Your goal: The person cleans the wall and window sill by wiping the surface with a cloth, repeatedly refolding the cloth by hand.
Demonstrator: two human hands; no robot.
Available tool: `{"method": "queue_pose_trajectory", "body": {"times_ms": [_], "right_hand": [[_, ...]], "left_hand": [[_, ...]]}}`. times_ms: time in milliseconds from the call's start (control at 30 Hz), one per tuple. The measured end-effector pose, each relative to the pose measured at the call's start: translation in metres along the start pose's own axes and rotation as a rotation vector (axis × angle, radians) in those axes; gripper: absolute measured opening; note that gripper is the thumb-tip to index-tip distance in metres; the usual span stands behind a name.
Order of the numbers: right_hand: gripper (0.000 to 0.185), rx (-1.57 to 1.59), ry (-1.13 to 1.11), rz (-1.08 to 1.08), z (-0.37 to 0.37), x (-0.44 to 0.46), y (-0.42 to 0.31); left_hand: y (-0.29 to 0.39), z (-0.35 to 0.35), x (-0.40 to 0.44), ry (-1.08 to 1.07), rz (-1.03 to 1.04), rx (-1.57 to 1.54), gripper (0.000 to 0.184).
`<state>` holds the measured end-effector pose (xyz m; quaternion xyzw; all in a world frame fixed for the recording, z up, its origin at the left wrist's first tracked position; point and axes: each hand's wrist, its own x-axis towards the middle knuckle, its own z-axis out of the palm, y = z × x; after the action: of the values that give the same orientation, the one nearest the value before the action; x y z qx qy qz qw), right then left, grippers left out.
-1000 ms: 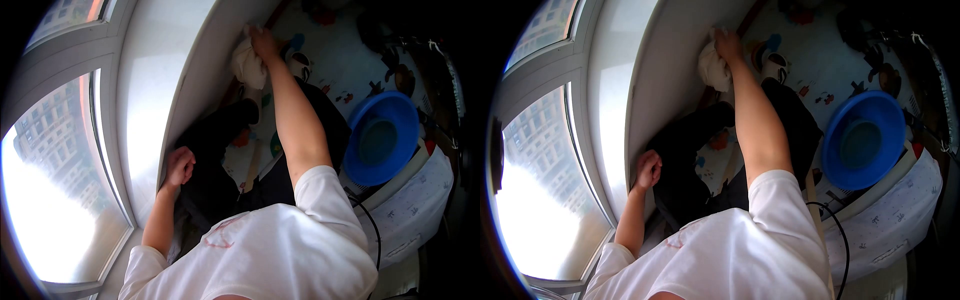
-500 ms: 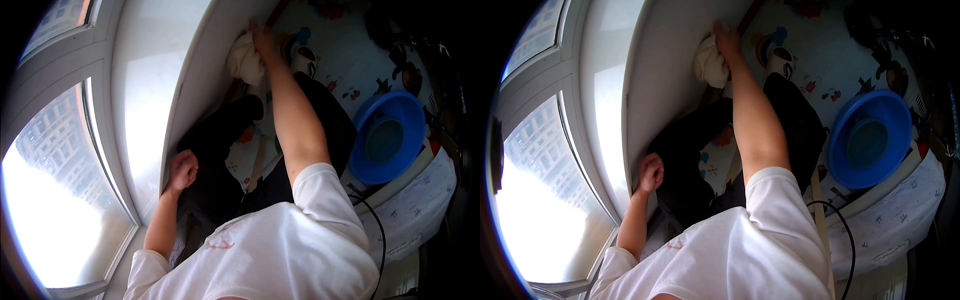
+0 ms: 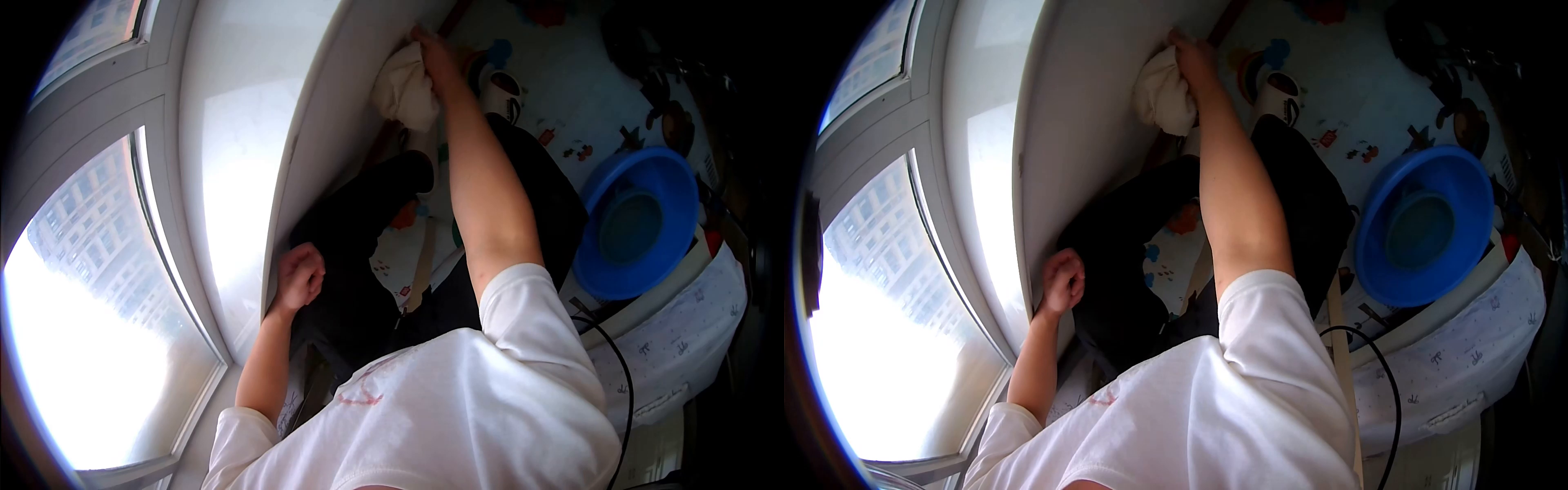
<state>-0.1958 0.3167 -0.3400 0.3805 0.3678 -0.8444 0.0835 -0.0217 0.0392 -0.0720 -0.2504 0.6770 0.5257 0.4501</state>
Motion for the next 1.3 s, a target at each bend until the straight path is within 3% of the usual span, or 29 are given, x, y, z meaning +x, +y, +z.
{"method": "queue_pose_trajectory", "body": {"times_ms": [167,267,367,467,567,667,767,967,1300], "right_hand": [[0.054,-0.215,0.118,0.049,0.008,-0.013,-0.012],[0.054,-0.375,0.001,-0.056,0.0,-0.002,-0.005],[0.049,-0.112,0.024,0.011,0.004,-0.008,-0.017],[0.048,-0.103,0.045,-0.085,0.01,-0.023,-0.026],[0.051,-0.365,0.114,-0.078,0.008,-0.007,-0.002],[0.052,-0.208,0.053,-0.016,0.009,-0.023,-0.01],[0.041,-0.257,0.089,-0.147,0.015,-0.032,-0.021],[0.041,-0.354,0.199,-0.234,0.017,-0.031,-0.01],[0.038,-0.346,0.192,-0.337,0.016,-0.019,-0.005]], "left_hand": [[0.001,0.002,0.0,0.022,-0.011,0.013,0.024],[0.004,0.004,0.0,0.025,-0.014,0.025,0.024],[0.004,0.003,0.0,0.016,-0.009,0.035,0.024],[0.001,0.002,0.0,0.014,-0.002,0.039,0.024],[0.003,0.003,0.001,0.015,-0.005,0.043,0.023],[0.003,0.003,0.002,0.013,-0.005,0.044,0.023],[0.0,0.002,0.001,0.009,0.002,0.032,0.022],[0.001,0.001,0.002,0.009,0.007,0.037,0.022],[0.001,0.0,0.001,-0.006,0.004,0.048,0.024]]}}
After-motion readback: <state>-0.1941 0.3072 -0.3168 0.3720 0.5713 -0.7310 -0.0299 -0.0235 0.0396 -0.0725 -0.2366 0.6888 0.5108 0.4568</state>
